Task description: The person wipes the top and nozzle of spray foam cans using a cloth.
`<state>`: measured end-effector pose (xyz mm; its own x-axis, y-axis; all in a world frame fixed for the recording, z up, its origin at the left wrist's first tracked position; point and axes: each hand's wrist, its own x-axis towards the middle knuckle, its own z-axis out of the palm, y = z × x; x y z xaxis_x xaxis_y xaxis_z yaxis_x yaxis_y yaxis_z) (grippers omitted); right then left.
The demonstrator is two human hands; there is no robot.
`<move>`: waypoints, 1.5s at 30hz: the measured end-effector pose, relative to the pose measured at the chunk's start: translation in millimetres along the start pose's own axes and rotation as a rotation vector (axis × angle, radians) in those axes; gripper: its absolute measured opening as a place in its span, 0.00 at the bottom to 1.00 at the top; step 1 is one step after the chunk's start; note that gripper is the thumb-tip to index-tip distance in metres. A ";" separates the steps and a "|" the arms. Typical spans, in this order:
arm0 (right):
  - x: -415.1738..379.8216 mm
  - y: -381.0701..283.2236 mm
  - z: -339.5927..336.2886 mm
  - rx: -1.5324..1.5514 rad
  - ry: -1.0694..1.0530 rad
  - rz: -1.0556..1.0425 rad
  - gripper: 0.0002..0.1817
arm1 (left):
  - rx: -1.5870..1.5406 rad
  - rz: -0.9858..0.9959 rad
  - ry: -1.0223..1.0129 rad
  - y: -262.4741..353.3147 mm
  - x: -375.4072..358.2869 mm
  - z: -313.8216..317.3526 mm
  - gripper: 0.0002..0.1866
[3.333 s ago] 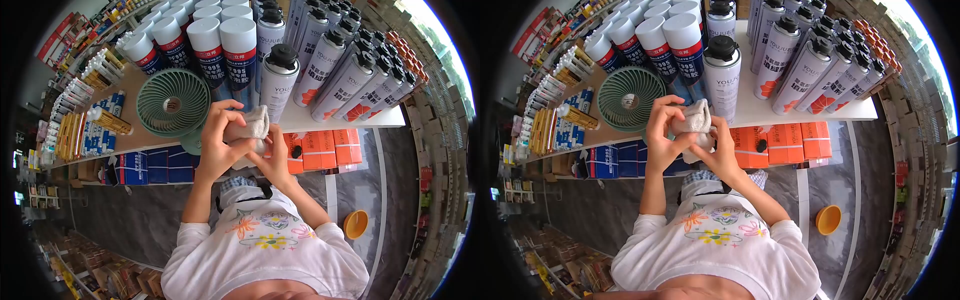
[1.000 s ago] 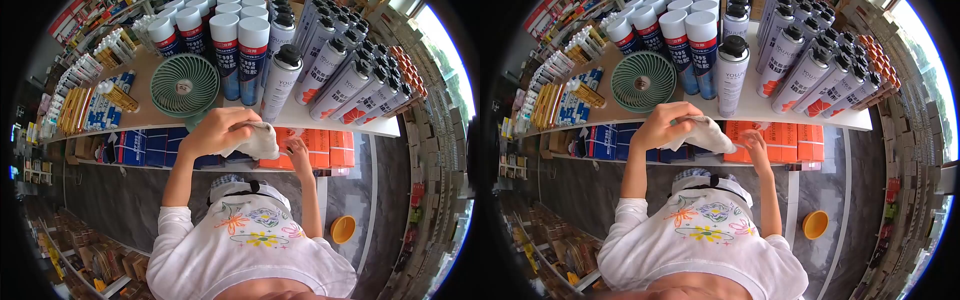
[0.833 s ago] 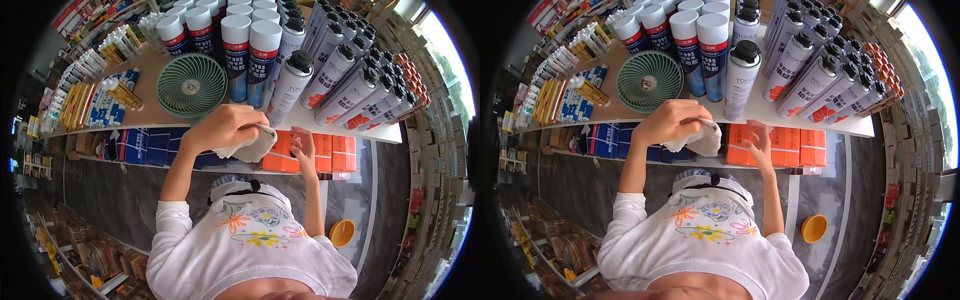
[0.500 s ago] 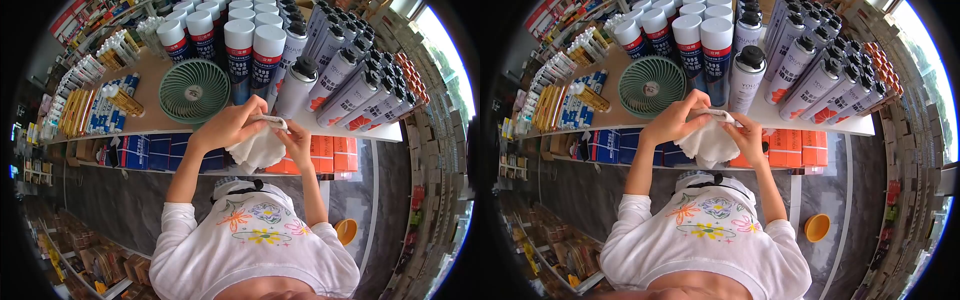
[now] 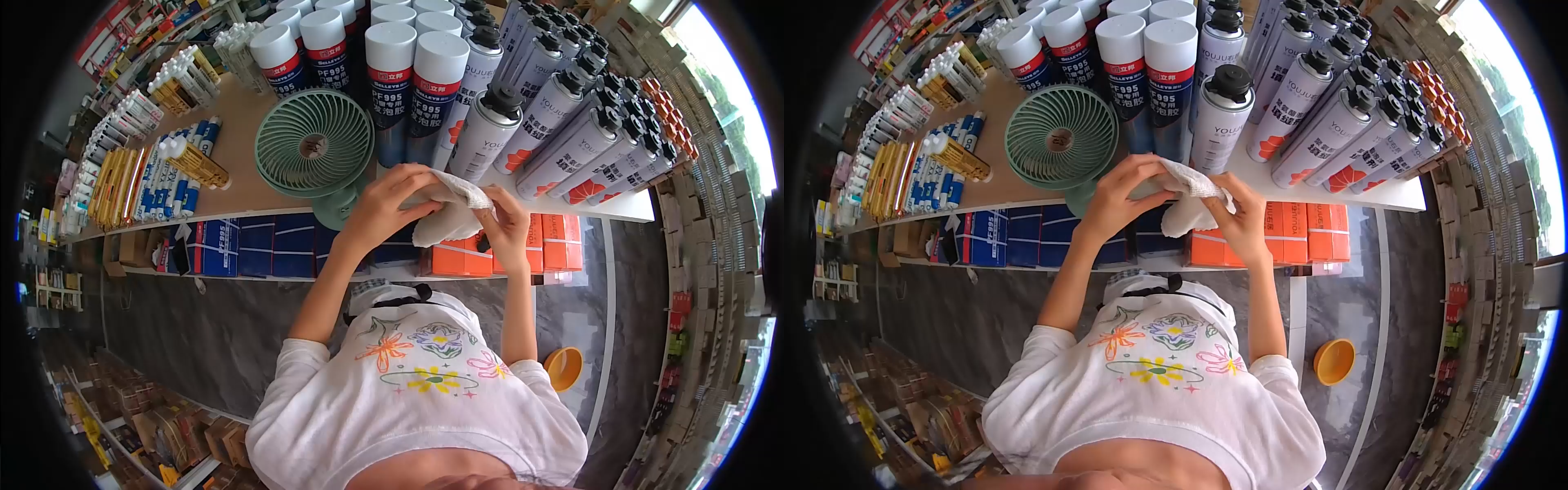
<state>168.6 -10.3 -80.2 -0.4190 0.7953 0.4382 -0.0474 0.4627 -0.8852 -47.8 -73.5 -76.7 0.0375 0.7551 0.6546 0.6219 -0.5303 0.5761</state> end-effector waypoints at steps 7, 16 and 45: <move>-2.5 -3.7 -13.0 -0.077 -0.024 0.026 0.08 | -0.119 -0.032 -0.056 5.7 -0.2 -10.6 0.12; -6.9 15.8 -15.1 -0.118 -0.092 0.110 0.09 | -0.257 -0.165 -0.326 15.4 11.1 -37.3 0.09; -49.0 82.0 62.6 0.092 -0.368 0.537 0.20 | -0.055 0.180 -0.490 65.4 64.4 -117.0 0.23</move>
<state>128.4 -35.8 -184.1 -0.6882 0.7126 -0.1365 0.1849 -0.0097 -0.9827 -96.2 -104.7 60.3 0.5096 0.7352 0.4470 0.5308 -0.6775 0.5092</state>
